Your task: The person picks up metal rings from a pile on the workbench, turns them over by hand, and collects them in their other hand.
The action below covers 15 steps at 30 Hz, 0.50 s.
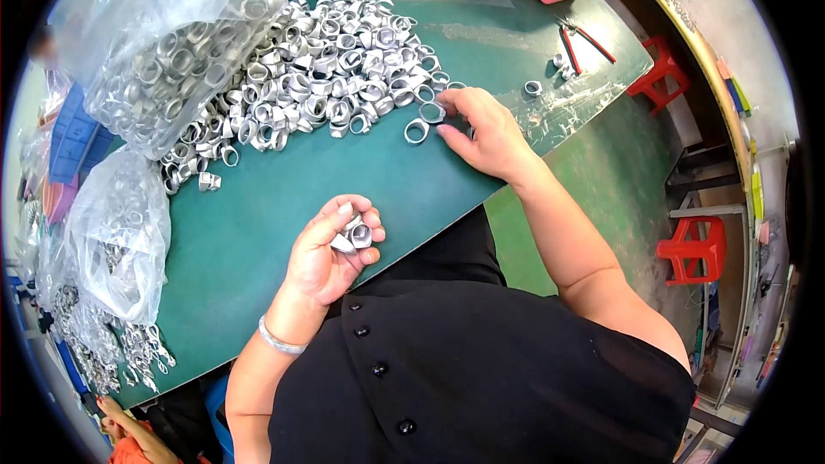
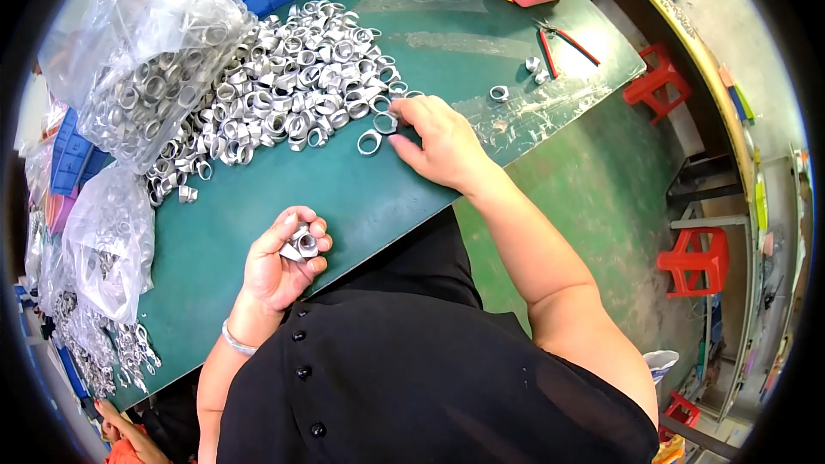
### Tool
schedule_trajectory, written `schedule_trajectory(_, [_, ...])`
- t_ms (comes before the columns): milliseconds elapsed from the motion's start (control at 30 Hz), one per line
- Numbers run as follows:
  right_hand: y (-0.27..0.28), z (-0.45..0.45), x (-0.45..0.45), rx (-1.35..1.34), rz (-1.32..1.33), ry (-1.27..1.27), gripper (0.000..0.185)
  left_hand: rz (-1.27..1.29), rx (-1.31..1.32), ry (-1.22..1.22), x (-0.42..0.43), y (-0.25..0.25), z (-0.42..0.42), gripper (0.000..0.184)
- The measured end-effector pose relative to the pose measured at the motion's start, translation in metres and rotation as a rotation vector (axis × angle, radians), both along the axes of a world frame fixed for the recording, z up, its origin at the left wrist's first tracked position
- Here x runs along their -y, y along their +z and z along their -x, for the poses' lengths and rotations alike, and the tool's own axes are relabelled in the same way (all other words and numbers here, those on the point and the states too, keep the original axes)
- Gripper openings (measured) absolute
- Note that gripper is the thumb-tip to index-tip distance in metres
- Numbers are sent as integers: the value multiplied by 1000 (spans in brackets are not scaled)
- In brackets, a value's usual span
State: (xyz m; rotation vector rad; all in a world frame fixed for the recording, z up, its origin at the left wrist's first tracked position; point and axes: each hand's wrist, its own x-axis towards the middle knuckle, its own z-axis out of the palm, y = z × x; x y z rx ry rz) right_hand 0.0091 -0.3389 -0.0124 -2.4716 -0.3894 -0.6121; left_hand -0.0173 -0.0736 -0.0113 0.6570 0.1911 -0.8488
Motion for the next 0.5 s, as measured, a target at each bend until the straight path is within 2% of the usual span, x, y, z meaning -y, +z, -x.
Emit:
schedule_trajectory(167, [3,-1,-1,-9,130,-26,34,10,3,-11,0,1,0,17])
schedule_trajectory(267, [5,-2,1,-133,67,-18,34,39,5,-19,-1,0,0,16])
schedule_trajectory(367, [8,2,3,-79,135,14,34,39,10,-18,-1,0,-1,16])
schedule_trajectory(500, [10,6,8,-135,59,23,37,38,18,-23,-1,-1,0,17])
